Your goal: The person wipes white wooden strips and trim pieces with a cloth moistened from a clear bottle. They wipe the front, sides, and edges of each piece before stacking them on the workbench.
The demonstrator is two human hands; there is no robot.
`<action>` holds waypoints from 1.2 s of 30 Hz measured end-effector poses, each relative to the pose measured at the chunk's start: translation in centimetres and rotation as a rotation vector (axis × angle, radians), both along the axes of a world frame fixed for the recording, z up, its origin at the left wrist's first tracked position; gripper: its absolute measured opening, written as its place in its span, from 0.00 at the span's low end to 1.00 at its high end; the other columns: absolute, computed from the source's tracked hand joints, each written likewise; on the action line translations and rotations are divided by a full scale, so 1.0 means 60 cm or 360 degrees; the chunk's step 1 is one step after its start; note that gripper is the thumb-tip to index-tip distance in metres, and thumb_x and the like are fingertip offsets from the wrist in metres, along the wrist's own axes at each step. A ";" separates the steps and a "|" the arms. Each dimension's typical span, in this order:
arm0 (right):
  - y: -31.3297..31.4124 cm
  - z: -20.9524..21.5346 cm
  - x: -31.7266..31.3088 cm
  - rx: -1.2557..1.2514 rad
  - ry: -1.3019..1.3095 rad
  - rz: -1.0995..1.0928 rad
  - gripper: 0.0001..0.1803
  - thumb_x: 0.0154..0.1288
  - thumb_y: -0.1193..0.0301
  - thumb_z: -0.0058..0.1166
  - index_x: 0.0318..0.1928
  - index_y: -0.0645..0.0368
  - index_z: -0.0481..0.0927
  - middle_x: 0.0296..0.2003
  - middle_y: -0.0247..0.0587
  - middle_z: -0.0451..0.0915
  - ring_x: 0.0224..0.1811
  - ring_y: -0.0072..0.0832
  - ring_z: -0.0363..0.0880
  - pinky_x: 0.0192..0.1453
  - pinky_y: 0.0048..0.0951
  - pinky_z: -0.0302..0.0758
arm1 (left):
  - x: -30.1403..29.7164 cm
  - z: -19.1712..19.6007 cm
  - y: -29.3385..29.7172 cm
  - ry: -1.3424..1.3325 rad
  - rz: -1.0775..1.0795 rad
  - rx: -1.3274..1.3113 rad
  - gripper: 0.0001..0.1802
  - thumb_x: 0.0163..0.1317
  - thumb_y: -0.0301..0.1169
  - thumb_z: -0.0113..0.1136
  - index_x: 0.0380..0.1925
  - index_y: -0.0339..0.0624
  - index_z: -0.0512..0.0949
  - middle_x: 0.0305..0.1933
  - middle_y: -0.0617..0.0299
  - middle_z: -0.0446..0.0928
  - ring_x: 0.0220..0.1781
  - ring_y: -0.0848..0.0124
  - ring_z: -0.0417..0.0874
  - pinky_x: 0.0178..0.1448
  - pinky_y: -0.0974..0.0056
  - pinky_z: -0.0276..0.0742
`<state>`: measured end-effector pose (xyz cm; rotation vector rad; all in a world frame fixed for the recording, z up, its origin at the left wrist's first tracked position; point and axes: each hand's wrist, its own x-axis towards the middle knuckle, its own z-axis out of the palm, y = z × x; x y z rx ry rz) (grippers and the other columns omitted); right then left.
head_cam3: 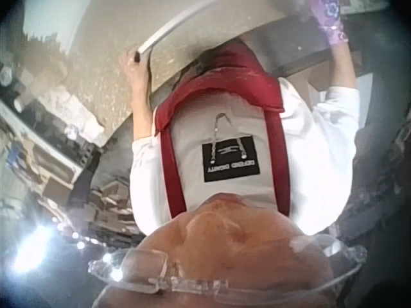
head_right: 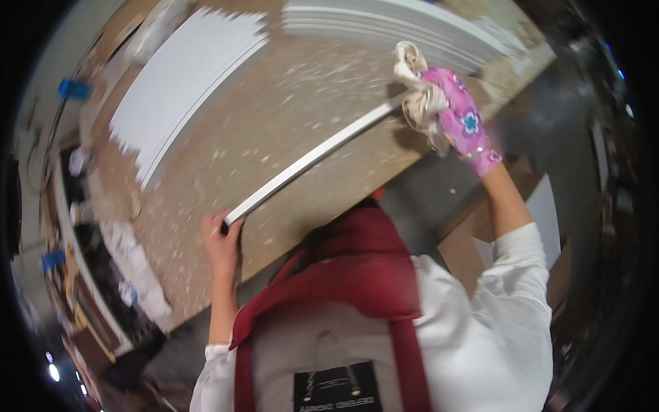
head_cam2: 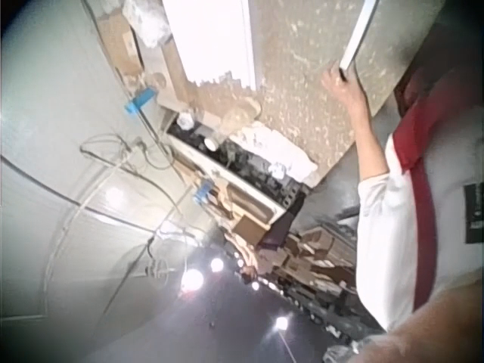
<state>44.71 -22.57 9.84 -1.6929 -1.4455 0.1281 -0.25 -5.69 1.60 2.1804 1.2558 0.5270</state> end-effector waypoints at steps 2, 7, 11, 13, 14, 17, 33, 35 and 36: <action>0.059 -0.023 -0.066 -0.0776 0.0144 0.0209 0.18 0.62 0.68 0.50 0.52 0.59 0.76 0.46 0.45 0.78 0.48 0.41 0.77 0.53 0.38 0.73 | -0.001 -0.022 0.010 -0.0093 -0.0070 0.0209 0.14 0.47 0.30 0.70 0.35 0.41 0.81 0.40 0.54 0.77 0.44 0.53 0.74 0.49 0.54 0.69; 0.170 -0.098 -0.304 -0.0291 -0.0758 0.0831 0.14 0.54 0.67 0.53 0.42 0.50 0.80 0.43 0.41 0.80 0.47 0.39 0.78 0.50 0.41 0.74 | 0.002 -0.028 0.011 -0.0197 -0.0037 0.0255 0.13 0.45 0.27 0.71 0.32 0.38 0.82 0.37 0.57 0.78 0.43 0.58 0.74 0.47 0.59 0.71; 0.219 -0.109 -0.459 -0.0179 -0.0661 0.1025 0.15 0.52 0.65 0.54 0.43 0.48 0.78 0.45 0.37 0.77 0.46 0.37 0.76 0.49 0.41 0.72 | -0.007 -0.046 0.011 -0.0285 -0.0001 0.0291 0.12 0.41 0.24 0.67 0.30 0.39 0.80 0.38 0.56 0.78 0.43 0.54 0.75 0.46 0.55 0.70; 0.219 -0.110 -0.443 -0.0196 -0.0669 0.1064 0.14 0.52 0.65 0.54 0.41 0.47 0.77 0.45 0.36 0.76 0.45 0.36 0.76 0.48 0.41 0.72 | -0.007 -0.041 0.015 -0.0267 -0.0038 0.0333 0.12 0.42 0.25 0.68 0.30 0.39 0.80 0.38 0.56 0.78 0.43 0.54 0.75 0.46 0.55 0.70; 0.215 -0.134 -0.413 0.0004 -0.0701 0.0964 0.12 0.52 0.64 0.54 0.40 0.48 0.76 0.39 0.36 0.76 0.42 0.37 0.77 0.45 0.42 0.73 | -0.007 -0.044 0.015 -0.0263 -0.0064 0.0342 0.12 0.42 0.26 0.68 0.30 0.39 0.80 0.38 0.56 0.79 0.44 0.55 0.75 0.46 0.55 0.70; 0.199 -0.061 -0.331 -0.0365 -0.0894 0.0957 0.10 0.53 0.68 0.54 0.38 0.53 0.78 0.32 0.38 0.79 0.34 0.35 0.80 0.35 0.40 0.76 | -0.005 -0.035 0.013 -0.0355 -0.0012 0.0252 0.11 0.45 0.28 0.71 0.30 0.40 0.81 0.36 0.58 0.79 0.43 0.56 0.76 0.48 0.55 0.70; 0.078 -0.090 0.004 -0.0521 -0.1003 -0.0124 0.08 0.63 0.70 0.51 0.40 0.57 0.78 0.37 0.45 0.78 0.41 0.38 0.77 0.49 0.38 0.73 | -0.001 -0.023 0.012 -0.0313 -0.0052 0.0273 0.11 0.46 0.27 0.71 0.32 0.38 0.83 0.36 0.57 0.78 0.43 0.59 0.75 0.47 0.59 0.71; 0.058 -0.091 0.047 -0.0301 -0.1282 -0.0224 0.11 0.60 0.69 0.55 0.43 0.57 0.78 0.37 0.44 0.78 0.41 0.39 0.77 0.48 0.39 0.74 | 0.002 -0.021 0.015 -0.0301 -0.0076 0.0290 0.11 0.47 0.27 0.70 0.31 0.37 0.82 0.36 0.57 0.78 0.43 0.58 0.75 0.48 0.59 0.71; 0.069 -0.070 0.030 -0.0293 -0.1017 -0.0115 0.13 0.59 0.68 0.56 0.45 0.57 0.78 0.37 0.44 0.78 0.41 0.39 0.77 0.49 0.39 0.74 | 0.006 -0.028 0.016 -0.0298 -0.0082 0.0319 0.10 0.48 0.27 0.69 0.31 0.37 0.82 0.36 0.57 0.78 0.43 0.58 0.74 0.48 0.58 0.71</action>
